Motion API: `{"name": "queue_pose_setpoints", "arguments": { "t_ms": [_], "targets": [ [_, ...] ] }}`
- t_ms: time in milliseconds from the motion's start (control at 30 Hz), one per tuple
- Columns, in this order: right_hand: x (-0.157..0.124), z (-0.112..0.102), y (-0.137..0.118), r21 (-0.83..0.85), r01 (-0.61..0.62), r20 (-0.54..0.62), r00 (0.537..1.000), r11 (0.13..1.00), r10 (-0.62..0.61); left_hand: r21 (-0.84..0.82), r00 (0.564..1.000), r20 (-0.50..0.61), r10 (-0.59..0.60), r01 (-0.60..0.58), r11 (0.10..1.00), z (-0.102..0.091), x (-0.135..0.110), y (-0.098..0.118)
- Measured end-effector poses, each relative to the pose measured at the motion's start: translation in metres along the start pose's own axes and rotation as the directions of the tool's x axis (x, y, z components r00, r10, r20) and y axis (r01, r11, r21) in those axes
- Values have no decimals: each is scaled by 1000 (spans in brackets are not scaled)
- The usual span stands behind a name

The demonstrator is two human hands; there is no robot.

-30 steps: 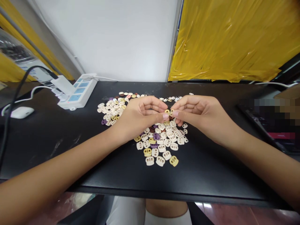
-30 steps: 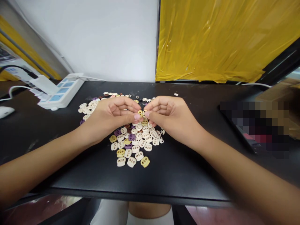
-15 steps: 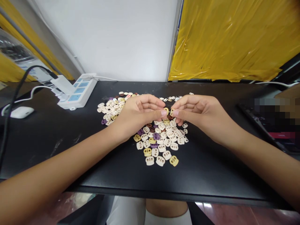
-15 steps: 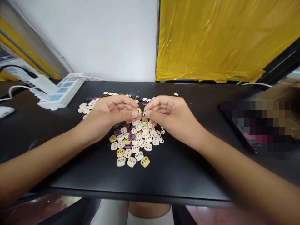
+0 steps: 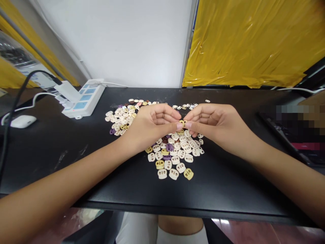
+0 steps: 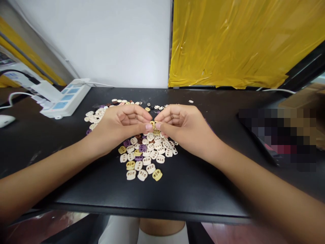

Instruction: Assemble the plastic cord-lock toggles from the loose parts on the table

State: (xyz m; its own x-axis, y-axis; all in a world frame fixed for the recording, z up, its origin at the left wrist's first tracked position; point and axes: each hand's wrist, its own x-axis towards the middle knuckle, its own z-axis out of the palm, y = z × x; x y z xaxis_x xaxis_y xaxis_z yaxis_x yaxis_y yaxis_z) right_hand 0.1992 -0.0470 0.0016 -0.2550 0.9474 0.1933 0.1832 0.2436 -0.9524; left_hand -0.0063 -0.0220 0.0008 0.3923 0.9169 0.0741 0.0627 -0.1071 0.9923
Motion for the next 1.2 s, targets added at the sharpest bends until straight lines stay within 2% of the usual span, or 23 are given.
{"name": "queue_pose_setpoints", "arguments": {
  "t_ms": [400, 833, 967, 1200],
  "targets": [
    [-6, -2, 0, -40, -4, 27, 1000, 999, 5, -6, 1000, 22, 6, -6, 1000, 3, -6, 2],
    [-10, 11, -8, -45, -28, -53, 998, 999, 26, -89, 999, 46, 29, -24, 996, 6, -8, -3],
    [-11, 12, -10, 23, 16, -85, 996, 1000, -14, -175, 998, 64, 12, 0, 985, 4, -5, -2],
    [-17, 16, -13, -90, 109, -192, 973, 990, -124, -249, 999, 48, 26, -13, 968, 5, -2, -6]
  ]
}}
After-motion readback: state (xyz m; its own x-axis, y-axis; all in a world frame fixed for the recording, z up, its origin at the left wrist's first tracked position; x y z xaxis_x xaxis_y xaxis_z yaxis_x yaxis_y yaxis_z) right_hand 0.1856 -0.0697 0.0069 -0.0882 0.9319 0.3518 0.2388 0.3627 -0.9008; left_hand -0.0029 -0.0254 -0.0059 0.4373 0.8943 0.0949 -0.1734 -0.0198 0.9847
